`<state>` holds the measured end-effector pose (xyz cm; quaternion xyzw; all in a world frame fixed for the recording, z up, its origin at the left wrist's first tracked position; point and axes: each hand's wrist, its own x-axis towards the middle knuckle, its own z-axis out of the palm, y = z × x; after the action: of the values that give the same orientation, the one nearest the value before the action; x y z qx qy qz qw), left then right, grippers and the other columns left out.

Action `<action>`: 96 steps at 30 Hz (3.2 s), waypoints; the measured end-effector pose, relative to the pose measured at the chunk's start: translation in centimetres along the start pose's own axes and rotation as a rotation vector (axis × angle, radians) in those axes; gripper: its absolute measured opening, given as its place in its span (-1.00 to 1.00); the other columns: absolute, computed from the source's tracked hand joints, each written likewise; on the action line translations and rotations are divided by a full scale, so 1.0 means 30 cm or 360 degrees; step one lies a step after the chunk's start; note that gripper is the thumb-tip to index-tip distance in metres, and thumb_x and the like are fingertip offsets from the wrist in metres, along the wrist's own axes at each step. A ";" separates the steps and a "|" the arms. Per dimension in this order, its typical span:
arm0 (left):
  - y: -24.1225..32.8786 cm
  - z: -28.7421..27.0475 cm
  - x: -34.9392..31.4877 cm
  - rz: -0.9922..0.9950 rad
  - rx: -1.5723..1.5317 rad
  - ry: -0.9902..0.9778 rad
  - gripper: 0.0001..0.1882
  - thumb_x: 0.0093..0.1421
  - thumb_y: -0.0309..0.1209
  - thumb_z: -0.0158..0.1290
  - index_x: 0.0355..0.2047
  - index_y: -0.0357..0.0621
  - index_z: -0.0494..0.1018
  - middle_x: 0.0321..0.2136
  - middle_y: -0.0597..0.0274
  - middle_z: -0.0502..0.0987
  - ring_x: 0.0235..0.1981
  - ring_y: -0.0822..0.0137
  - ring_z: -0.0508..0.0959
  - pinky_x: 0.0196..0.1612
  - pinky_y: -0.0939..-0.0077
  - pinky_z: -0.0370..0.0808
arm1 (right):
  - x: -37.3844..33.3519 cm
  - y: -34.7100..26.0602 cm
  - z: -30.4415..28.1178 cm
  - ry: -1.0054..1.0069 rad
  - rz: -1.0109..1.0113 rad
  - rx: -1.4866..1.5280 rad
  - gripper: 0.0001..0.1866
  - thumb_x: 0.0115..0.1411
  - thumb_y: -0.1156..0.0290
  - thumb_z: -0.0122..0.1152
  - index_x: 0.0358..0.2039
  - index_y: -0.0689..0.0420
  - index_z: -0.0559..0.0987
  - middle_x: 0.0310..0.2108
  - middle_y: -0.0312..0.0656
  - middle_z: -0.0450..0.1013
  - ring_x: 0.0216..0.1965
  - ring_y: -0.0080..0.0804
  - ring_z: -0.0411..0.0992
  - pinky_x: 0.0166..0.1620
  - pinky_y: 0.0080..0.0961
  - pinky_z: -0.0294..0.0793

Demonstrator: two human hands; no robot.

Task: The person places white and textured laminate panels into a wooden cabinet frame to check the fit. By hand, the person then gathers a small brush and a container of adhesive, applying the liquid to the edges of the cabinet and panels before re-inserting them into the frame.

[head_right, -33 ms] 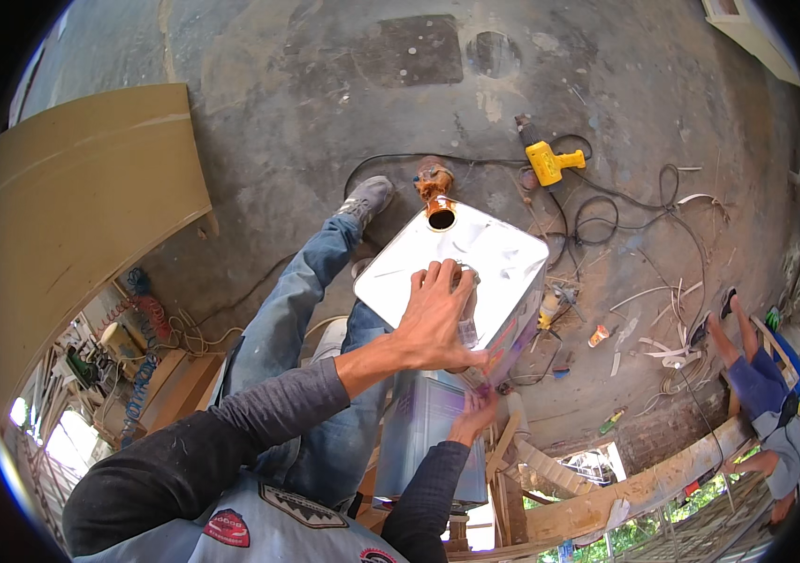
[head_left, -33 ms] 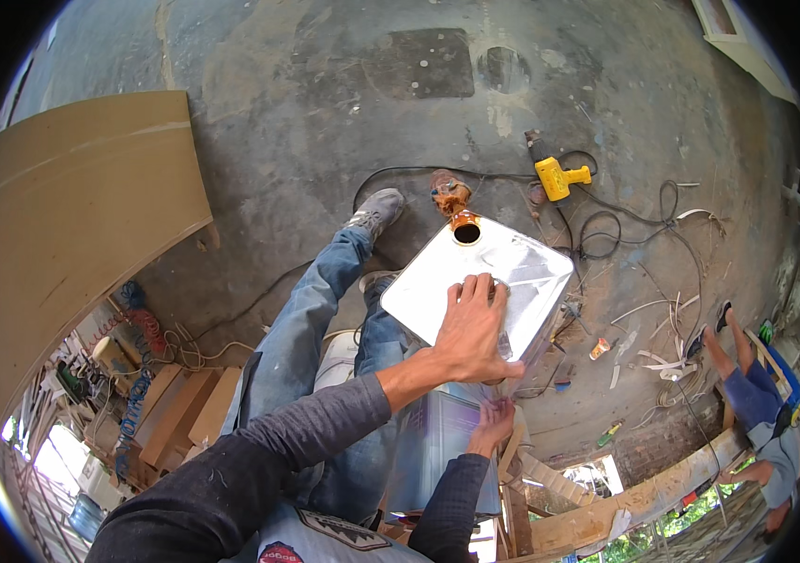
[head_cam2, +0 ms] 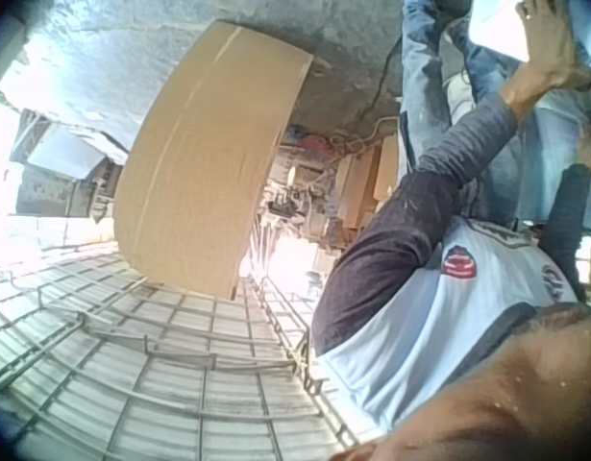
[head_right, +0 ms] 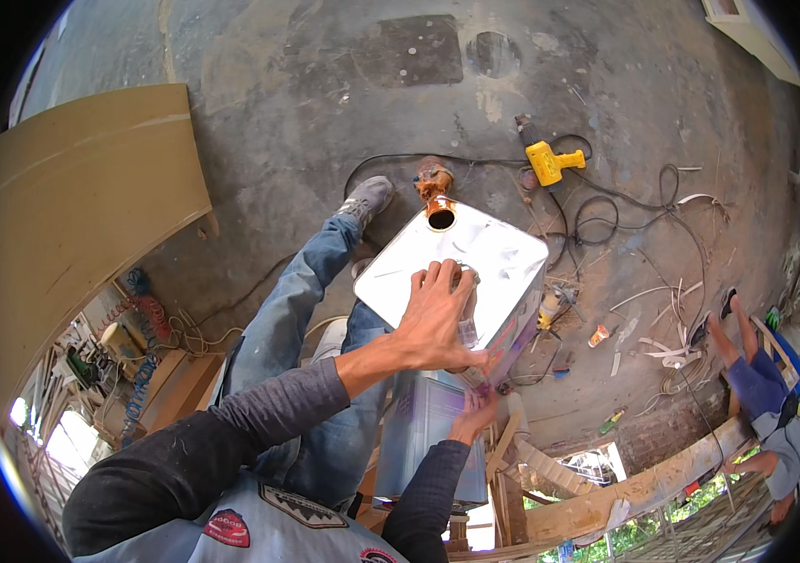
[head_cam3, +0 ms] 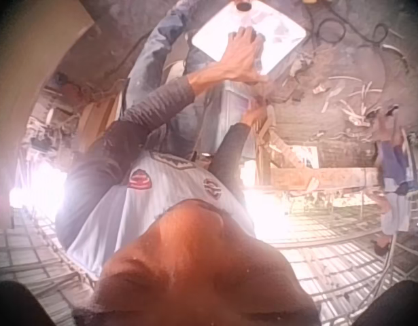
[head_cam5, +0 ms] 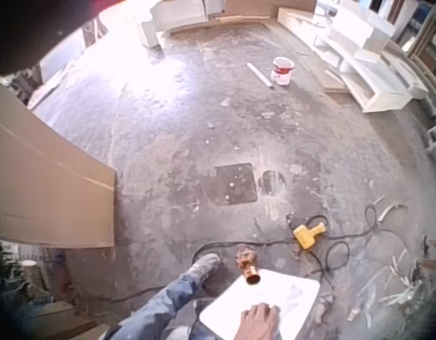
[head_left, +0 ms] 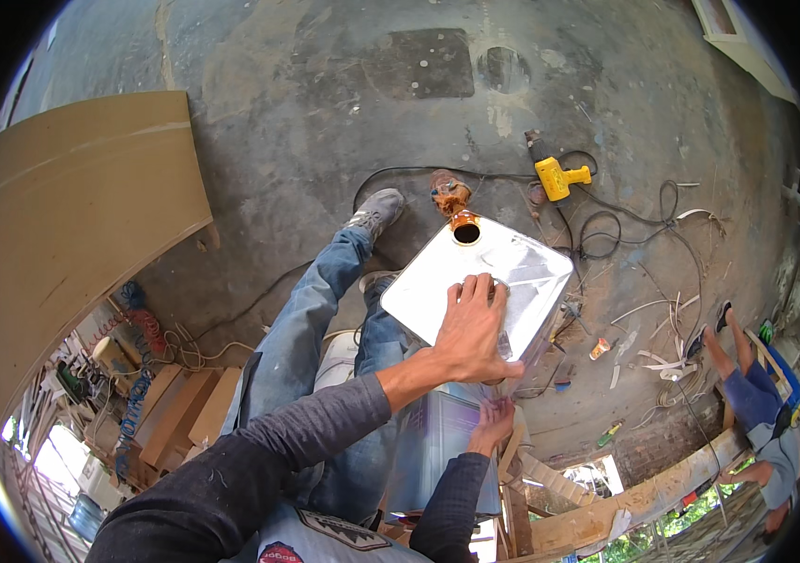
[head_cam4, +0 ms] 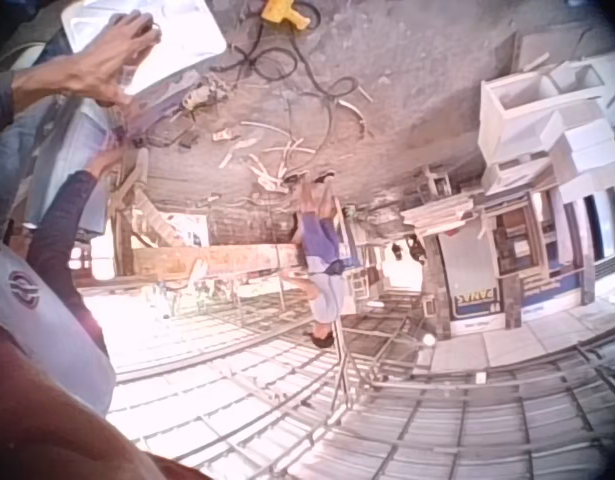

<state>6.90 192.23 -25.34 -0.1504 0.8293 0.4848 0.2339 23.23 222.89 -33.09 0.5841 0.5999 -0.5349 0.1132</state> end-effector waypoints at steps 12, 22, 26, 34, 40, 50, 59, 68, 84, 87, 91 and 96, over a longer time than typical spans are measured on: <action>-0.024 0.023 0.011 0.0012 0.0034 -0.0019 0.07 -0.37 0.03 0.38 0.04 -0.51 0.29 -0.06 -0.15 0.30 0.07 -0.05 0.26 0.15 0.06 0.17 | 0.098 0.068 0.019 -0.0049 0.0095 0.0052 -0.61 0.25 0.07 0.05 -0.12 0.13 0.44 -0.26 -0.22 0.34 -0.16 -0.27 0.40 0.06 -0.17 0.43; -0.060 0.050 0.012 0.0006 0.0069 -0.0037 0.05 -0.36 0.00 0.37 0.05 -0.49 0.28 -0.05 -0.14 0.29 0.07 -0.04 0.26 0.15 0.06 0.18 | 0.110 0.081 0.065 -0.0103 0.0228 0.0052 -0.68 0.25 0.11 0.05 -0.17 0.10 0.43 -0.29 -0.23 0.27 -0.12 -0.25 0.36 0.10 -0.05 0.43; -0.059 0.052 0.016 0.0005 0.0098 -0.0062 0.04 -0.36 0.00 0.38 0.05 -0.48 0.28 -0.05 -0.15 0.29 0.08 -0.04 0.25 0.16 0.06 0.17 | 0.141 0.098 0.049 -0.0133 0.0242 0.0060 -0.62 0.24 0.09 0.05 -0.11 0.11 0.43 -0.24 -0.21 0.27 -0.08 -0.22 0.35 0.12 -0.01 0.41; -0.075 0.069 0.014 0.0020 0.0087 -0.0110 0.08 -0.36 0.05 0.40 0.05 -0.47 0.28 -0.04 -0.15 0.29 0.09 -0.04 0.25 0.17 0.07 0.17 | 0.155 0.115 0.061 -0.0097 0.0319 0.0093 -0.69 0.16 0.13 0.11 -0.20 0.05 0.48 -0.25 -0.28 0.38 -0.04 -0.34 0.37 0.18 -0.02 0.36; -0.077 0.076 0.013 0.0047 0.0068 -0.0109 0.10 -0.35 0.09 0.42 0.07 -0.47 0.28 -0.04 -0.15 0.30 0.08 -0.04 0.26 0.18 0.08 0.17 | 0.192 0.135 0.063 -0.0158 0.0330 0.0113 -0.72 0.11 0.12 0.12 -0.25 -0.01 0.49 -0.33 -0.35 0.36 -0.14 -0.39 0.36 0.14 -0.08 0.37; -0.069 0.096 -0.003 0.0023 0.0049 -0.0151 0.01 -0.25 0.11 0.40 0.06 -0.38 0.32 -0.09 -0.09 0.32 0.03 0.01 0.30 0.12 0.11 0.20 | 0.244 0.150 0.086 -0.0177 0.0431 0.0125 -0.65 0.14 0.01 0.01 -0.29 0.01 0.52 -0.32 -0.31 0.45 -0.15 -0.40 0.39 0.06 -0.26 0.38; -0.065 0.107 -0.025 0.0035 0.0059 -0.0181 0.04 -0.19 0.10 0.37 0.13 -0.44 0.27 -0.05 -0.13 0.32 0.06 -0.01 0.29 0.15 0.11 0.19 | 0.235 0.128 0.133 -0.0259 0.0311 0.0197 -0.62 0.20 0.10 -0.01 -0.16 0.11 0.51 -0.20 -0.22 0.49 -0.09 -0.33 0.45 0.01 -0.33 0.45; -0.052 0.099 -0.033 0.0051 0.0061 -0.0206 0.04 -0.15 0.10 0.35 0.14 -0.47 0.26 -0.04 -0.14 0.30 0.06 -0.01 0.28 0.15 0.09 0.18 | 0.320 0.198 0.123 -0.0426 0.0307 0.0394 -0.66 0.20 0.15 -0.04 -0.28 0.15 0.54 -0.29 -0.21 0.53 -0.19 -0.38 0.49 -0.06 -0.46 0.44; -0.069 0.101 -0.016 0.0034 0.0095 -0.0219 0.01 -0.19 0.02 0.38 0.13 -0.45 0.27 -0.02 -0.15 0.31 0.07 -0.03 0.28 0.15 0.11 0.18 | 0.352 0.224 0.122 -0.0286 0.0334 0.0238 -0.63 0.16 0.16 -0.07 -0.22 0.19 0.50 -0.19 -0.10 0.48 -0.12 -0.22 0.50 0.00 -0.22 0.49; -0.097 0.108 -0.008 0.0003 0.0132 -0.0199 0.01 -0.20 -0.01 0.38 0.13 -0.43 0.26 -0.01 -0.14 0.30 0.08 -0.03 0.28 0.16 0.11 0.18 | 0.284 0.198 0.178 -0.0186 0.0380 0.0228 -0.70 0.14 0.08 0.02 -0.41 0.02 0.55 -0.49 -0.39 0.45 -0.40 -0.53 0.40 -0.26 -0.57 0.39; -0.094 0.124 0.011 0.0022 0.0139 -0.0264 -0.01 -0.20 -0.05 0.37 0.14 -0.42 0.25 0.00 -0.14 0.29 0.09 -0.03 0.27 0.16 0.10 0.19 | 0.320 0.211 0.115 -0.0098 0.0456 0.0204 -0.56 0.10 0.08 0.07 -0.19 0.20 0.49 -0.13 -0.15 0.41 -0.02 -0.28 0.40 0.08 -0.27 0.42; -0.113 0.135 0.013 0.0019 0.0125 -0.0264 -0.04 -0.21 -0.08 0.36 0.13 -0.41 0.26 -0.01 -0.14 0.28 0.08 -0.04 0.28 0.15 0.09 0.19 | 0.330 0.239 0.097 -0.0122 0.0467 0.0169 -0.51 0.07 0.02 0.10 -0.17 0.19 0.46 -0.11 -0.13 0.37 0.01 -0.26 0.36 0.14 -0.23 0.37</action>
<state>9.16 194.10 -29.74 -0.0956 0.8264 0.4639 0.3045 24.82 224.56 -45.44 0.6497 0.4742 -0.5656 0.1819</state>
